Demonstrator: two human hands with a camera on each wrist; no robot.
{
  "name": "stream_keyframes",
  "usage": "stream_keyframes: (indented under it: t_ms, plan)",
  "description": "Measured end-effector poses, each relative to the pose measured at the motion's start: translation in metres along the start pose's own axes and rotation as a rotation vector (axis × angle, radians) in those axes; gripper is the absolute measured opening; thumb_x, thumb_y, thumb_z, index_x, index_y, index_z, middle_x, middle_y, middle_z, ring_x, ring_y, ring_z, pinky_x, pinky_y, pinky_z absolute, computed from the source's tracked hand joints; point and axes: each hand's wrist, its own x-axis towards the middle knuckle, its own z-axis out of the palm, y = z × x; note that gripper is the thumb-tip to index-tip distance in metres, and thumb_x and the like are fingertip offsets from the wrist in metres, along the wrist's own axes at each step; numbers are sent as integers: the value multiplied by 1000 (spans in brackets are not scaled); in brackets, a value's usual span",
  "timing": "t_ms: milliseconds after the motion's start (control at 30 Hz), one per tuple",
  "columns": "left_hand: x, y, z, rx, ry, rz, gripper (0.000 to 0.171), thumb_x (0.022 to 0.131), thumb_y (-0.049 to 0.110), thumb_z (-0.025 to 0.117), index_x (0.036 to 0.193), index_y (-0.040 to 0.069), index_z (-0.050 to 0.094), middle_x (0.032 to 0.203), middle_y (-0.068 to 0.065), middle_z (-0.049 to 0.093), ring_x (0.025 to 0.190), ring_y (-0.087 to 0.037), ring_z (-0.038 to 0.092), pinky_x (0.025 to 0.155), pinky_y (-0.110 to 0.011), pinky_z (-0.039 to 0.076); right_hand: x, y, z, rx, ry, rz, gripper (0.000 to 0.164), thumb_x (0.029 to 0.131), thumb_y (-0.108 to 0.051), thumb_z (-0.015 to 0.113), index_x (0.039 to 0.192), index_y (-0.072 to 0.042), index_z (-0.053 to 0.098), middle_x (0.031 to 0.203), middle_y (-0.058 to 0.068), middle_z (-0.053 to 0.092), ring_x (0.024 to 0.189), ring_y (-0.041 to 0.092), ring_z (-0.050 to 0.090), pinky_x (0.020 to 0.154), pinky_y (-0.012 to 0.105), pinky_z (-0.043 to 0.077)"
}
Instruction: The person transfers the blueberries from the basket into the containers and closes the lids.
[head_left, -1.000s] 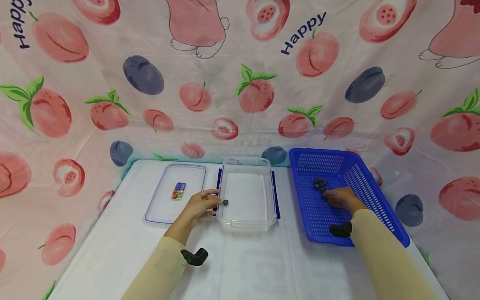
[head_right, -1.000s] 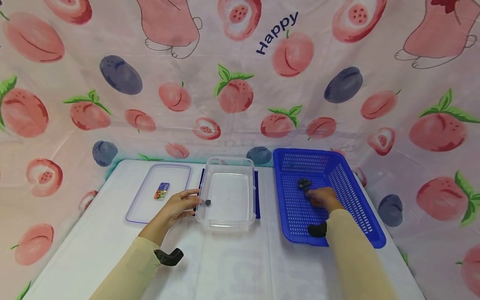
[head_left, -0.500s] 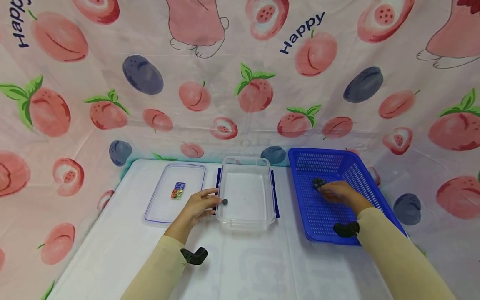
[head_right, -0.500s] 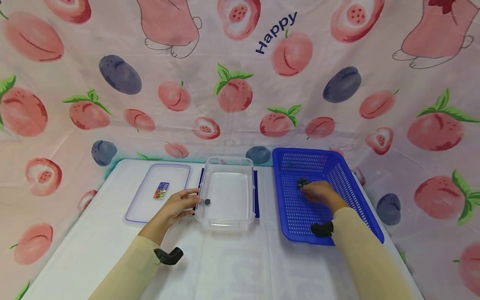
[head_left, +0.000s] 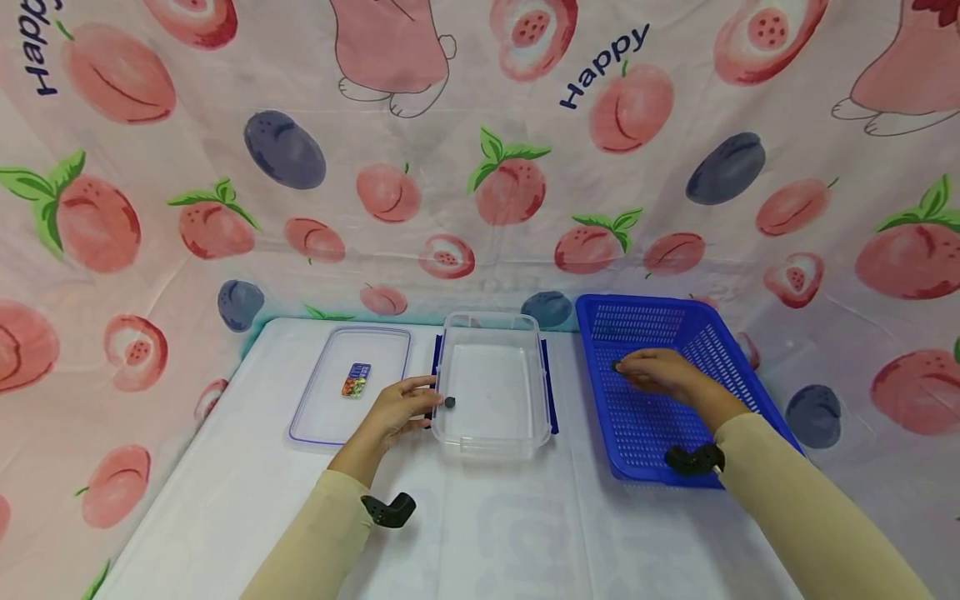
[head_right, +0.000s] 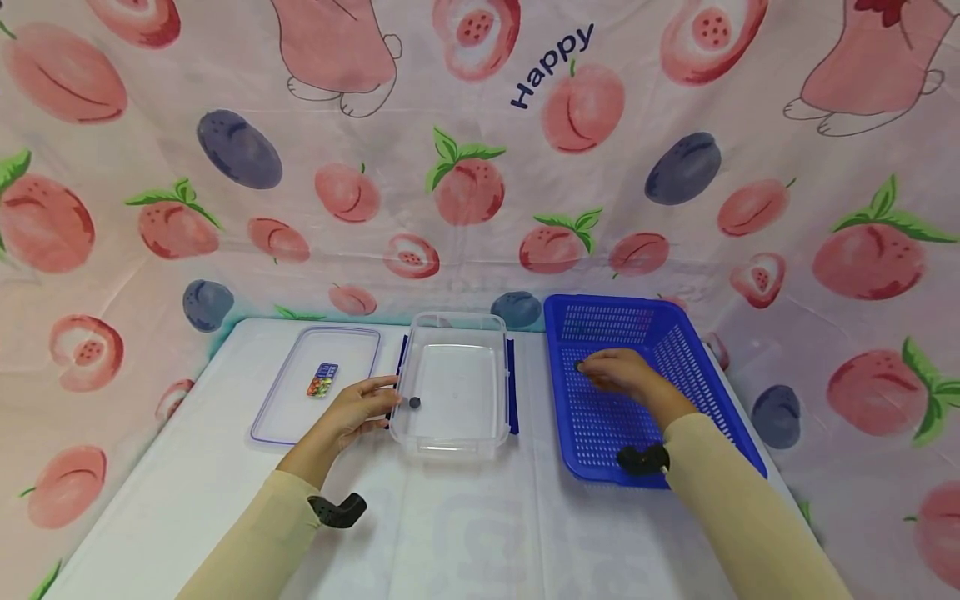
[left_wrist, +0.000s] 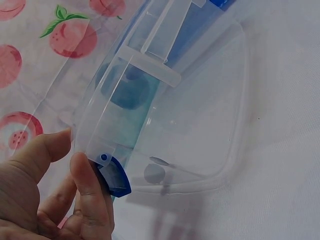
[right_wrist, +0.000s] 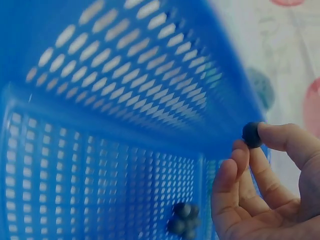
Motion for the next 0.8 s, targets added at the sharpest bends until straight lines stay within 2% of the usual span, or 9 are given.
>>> stream_keyframes:
  t_ms: [67, 233, 467, 633, 800]
  plan:
    - [0, 0, -1, 3, 1, 0, 46, 90, 12, 71, 135, 8, 59, 103, -4, 67, 84, -12, 66, 65, -23, 57, 0, -4, 4, 29, -8, -2, 34, 97, -22, 63, 120, 3, 57, 98, -7, 69, 88, 5, 65, 92, 30, 55]
    - [0, 0, -1, 9, 3, -4, 46, 91, 13, 70, 135, 8, 59, 105, -5, 68, 93, -19, 67, 66, -23, 57, -3, -16, 13, 49, -33, -17, 41, 97, -22, 62, 126, 5, 52, 99, -9, 68, 92, 6, 65, 97, 34, 52]
    - [1, 0, -2, 4, 1, -6, 47, 91, 12, 70, 136, 6, 58, 106, -6, 68, 94, -21, 67, 67, -24, 57, -4, -29, 28, 52, -29, -36, 46, 96, -25, 64, 127, 7, 53, 113, 5, 68, 99, 14, 65, 96, 33, 53]
    - [2, -1, -2, 1, 2, -3, 46, 90, 12, 70, 135, 7, 59, 108, -7, 68, 96, -23, 67, 66, -24, 57, 0, -38, 42, 69, 9, -36, 47, 94, -24, 68, 126, 7, 53, 105, 2, 67, 91, 10, 64, 94, 31, 54]
    - [2, 0, -2, -4, -2, 0, 47, 90, 12, 70, 135, 6, 59, 108, -7, 68, 100, -27, 67, 66, -24, 57, 5, -47, 53, 105, -1, -49, 45, 94, -19, 66, 126, 8, 51, 100, -2, 66, 87, 8, 64, 87, 25, 55]
